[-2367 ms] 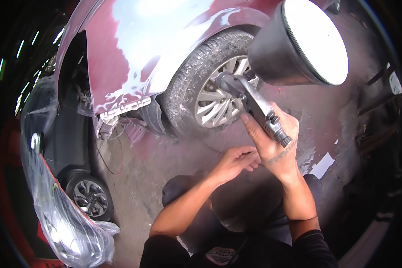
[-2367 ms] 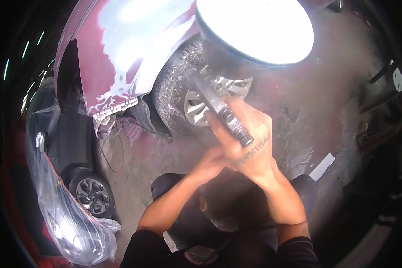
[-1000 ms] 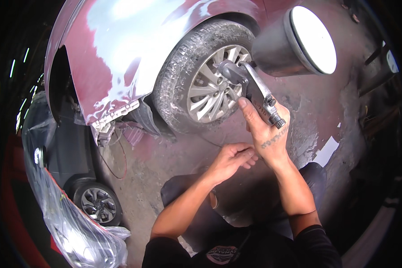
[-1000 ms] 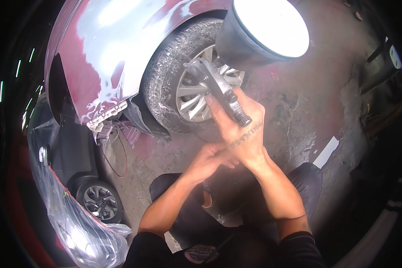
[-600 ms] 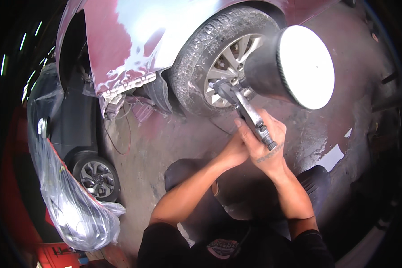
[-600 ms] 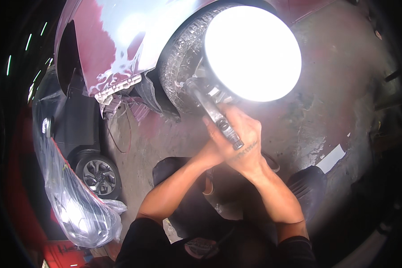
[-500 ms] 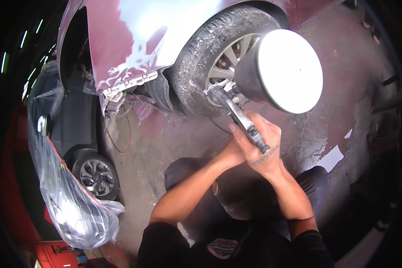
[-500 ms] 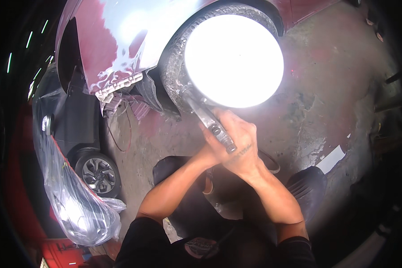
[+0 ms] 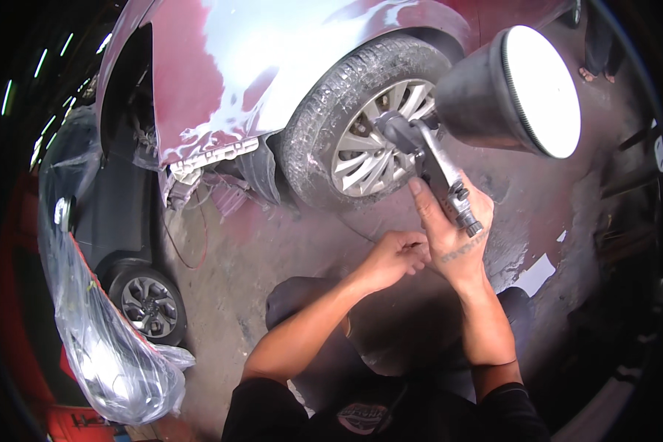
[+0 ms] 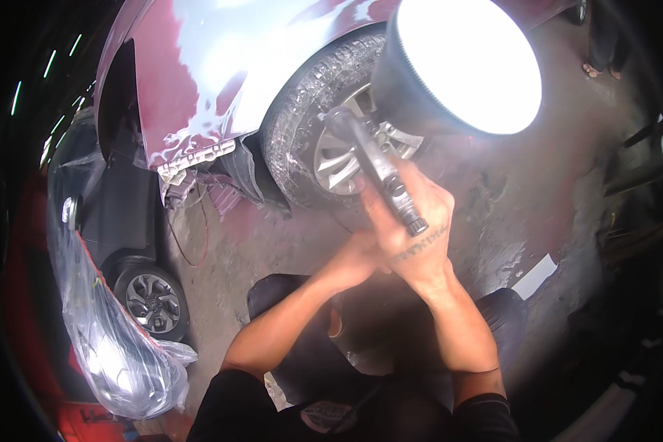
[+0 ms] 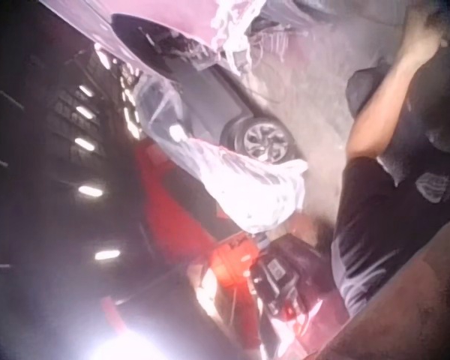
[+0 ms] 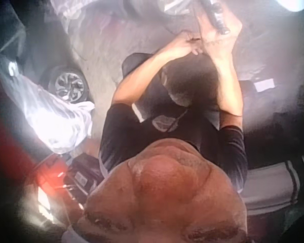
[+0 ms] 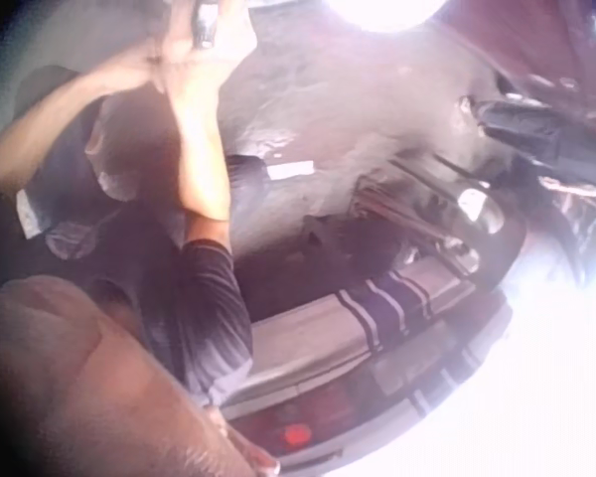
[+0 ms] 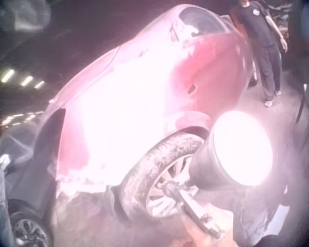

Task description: The person uses a spray gun to apply white paint to the front fender of a maroon car. The person moves the spray gun in steady, sweeping motions to cover the surface evenly while another person stands nearby.

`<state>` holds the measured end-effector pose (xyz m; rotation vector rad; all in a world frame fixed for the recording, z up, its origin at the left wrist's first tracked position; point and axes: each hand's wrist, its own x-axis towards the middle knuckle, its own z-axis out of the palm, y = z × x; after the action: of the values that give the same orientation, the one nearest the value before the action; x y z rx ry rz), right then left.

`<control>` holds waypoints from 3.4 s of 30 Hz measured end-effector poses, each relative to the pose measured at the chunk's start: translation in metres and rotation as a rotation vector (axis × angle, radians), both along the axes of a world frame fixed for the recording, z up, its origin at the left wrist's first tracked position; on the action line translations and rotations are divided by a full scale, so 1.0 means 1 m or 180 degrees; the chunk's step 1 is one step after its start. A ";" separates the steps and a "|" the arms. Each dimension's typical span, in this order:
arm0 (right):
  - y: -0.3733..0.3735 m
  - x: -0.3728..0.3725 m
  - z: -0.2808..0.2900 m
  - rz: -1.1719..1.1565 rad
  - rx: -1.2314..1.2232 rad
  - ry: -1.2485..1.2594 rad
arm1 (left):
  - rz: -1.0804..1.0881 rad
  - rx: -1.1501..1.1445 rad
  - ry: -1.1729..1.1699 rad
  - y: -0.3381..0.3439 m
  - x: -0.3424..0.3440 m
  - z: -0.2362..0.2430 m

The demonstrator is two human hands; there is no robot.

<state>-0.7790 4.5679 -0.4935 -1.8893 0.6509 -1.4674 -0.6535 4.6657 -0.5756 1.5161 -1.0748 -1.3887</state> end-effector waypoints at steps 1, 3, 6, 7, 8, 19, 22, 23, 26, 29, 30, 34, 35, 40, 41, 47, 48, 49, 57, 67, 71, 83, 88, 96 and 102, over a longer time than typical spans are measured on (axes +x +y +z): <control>-0.003 -0.003 0.002 -0.0035 0.0244 -0.0087 | -0.0007 -0.0008 -0.0001 -0.002 -0.002 -0.001; -0.004 -0.004 0.007 -0.0060 0.0699 -0.0293 | 0.0041 -0.0001 -0.0017 0.001 -0.003 -0.003; -0.006 -0.008 0.012 -0.0161 0.0959 -0.0249 | -0.0069 0.0030 0.0028 0.000 0.000 -0.006; -0.006 -0.008 0.014 -0.0153 0.0981 -0.0225 | -0.0071 0.0036 0.0015 -0.001 0.000 -0.005; -0.006 -0.009 0.015 -0.0144 0.1008 -0.0202 | -0.0061 0.0050 0.0006 0.000 -0.001 -0.003; 0.020 0.007 0.018 0.0600 -0.0150 -0.0052 | 0.0196 -0.1206 -0.0282 -0.018 -0.017 0.017; 0.021 0.007 0.022 0.0859 -0.0124 -0.0022 | 0.0218 -0.1560 -0.0354 -0.022 -0.021 0.029; 0.019 0.008 0.023 0.0892 -0.0086 -0.0076 | 0.0172 -0.1546 -0.0246 -0.026 -0.018 0.028; 0.013 0.007 0.027 0.0754 -0.0049 -0.0001 | 0.0117 -0.1130 -0.0056 -0.027 -0.010 0.017; 0.003 0.003 0.034 0.0417 -0.0046 0.0069 | 0.0145 -0.0305 0.0015 -0.019 -0.005 -0.001; -0.001 0.002 0.035 0.0293 -0.0041 0.0074 | 0.0146 -0.0084 0.0054 -0.018 -0.005 -0.004; -0.014 -0.004 0.030 0.0110 0.0697 -0.0227 | -0.0113 0.0147 0.0085 -0.015 -0.001 -0.009; -0.019 -0.008 0.030 0.0066 0.0803 -0.0188 | -0.0114 0.0122 0.0102 -0.014 -0.001 -0.008; -0.035 -0.017 0.022 -0.0380 0.0815 -0.0385 | -0.0130 0.0251 0.0060 -0.016 -0.004 -0.001; -0.036 -0.017 0.020 -0.0416 0.0814 -0.0400 | -0.0143 0.0289 0.0028 -0.015 -0.003 0.000; -0.014 -0.017 0.025 -0.0029 0.0756 -0.0116 | -0.0114 -0.0006 0.0013 -0.014 -0.003 -0.007; -0.009 -0.014 0.028 0.0106 0.0743 -0.0081 | -0.0085 0.0021 -0.0086 -0.014 -0.003 -0.008; -0.006 -0.011 0.029 0.0178 0.0469 -0.0059 | -0.0050 0.0050 -0.0184 -0.016 -0.002 -0.008; 0.024 0.007 0.024 0.0900 0.0278 0.0105 | 0.0449 -0.0978 -0.0523 -0.004 -0.007 -0.002; 0.039 0.012 0.010 0.0959 0.0557 0.0010 | 0.0764 0.0350 -0.1222 0.069 -0.019 0.063; 0.048 0.015 -0.002 0.0733 0.0804 -0.0090 | 0.0412 0.0786 -0.1518 0.099 -0.021 0.076; 0.123 0.106 0.018 0.0752 0.0210 -0.0327 | -0.0214 0.0566 -0.2750 0.160 0.138 -0.227; 0.154 0.137 0.030 0.0530 0.0180 -0.0100 | -0.0777 0.0184 -0.2210 0.104 0.165 -0.228; 0.203 0.156 0.027 -0.0827 0.0746 0.0060 | -0.1273 -0.0188 -0.1950 0.085 0.178 -0.254; 0.220 0.165 0.029 -0.1187 -0.0375 0.0752 | -0.2131 -0.0110 -0.1675 0.090 0.145 -0.176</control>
<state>-0.6144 4.7879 -0.4643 -2.1368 1.0978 -1.5451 -0.5088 4.7556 -0.7513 1.6113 -2.0622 -1.3980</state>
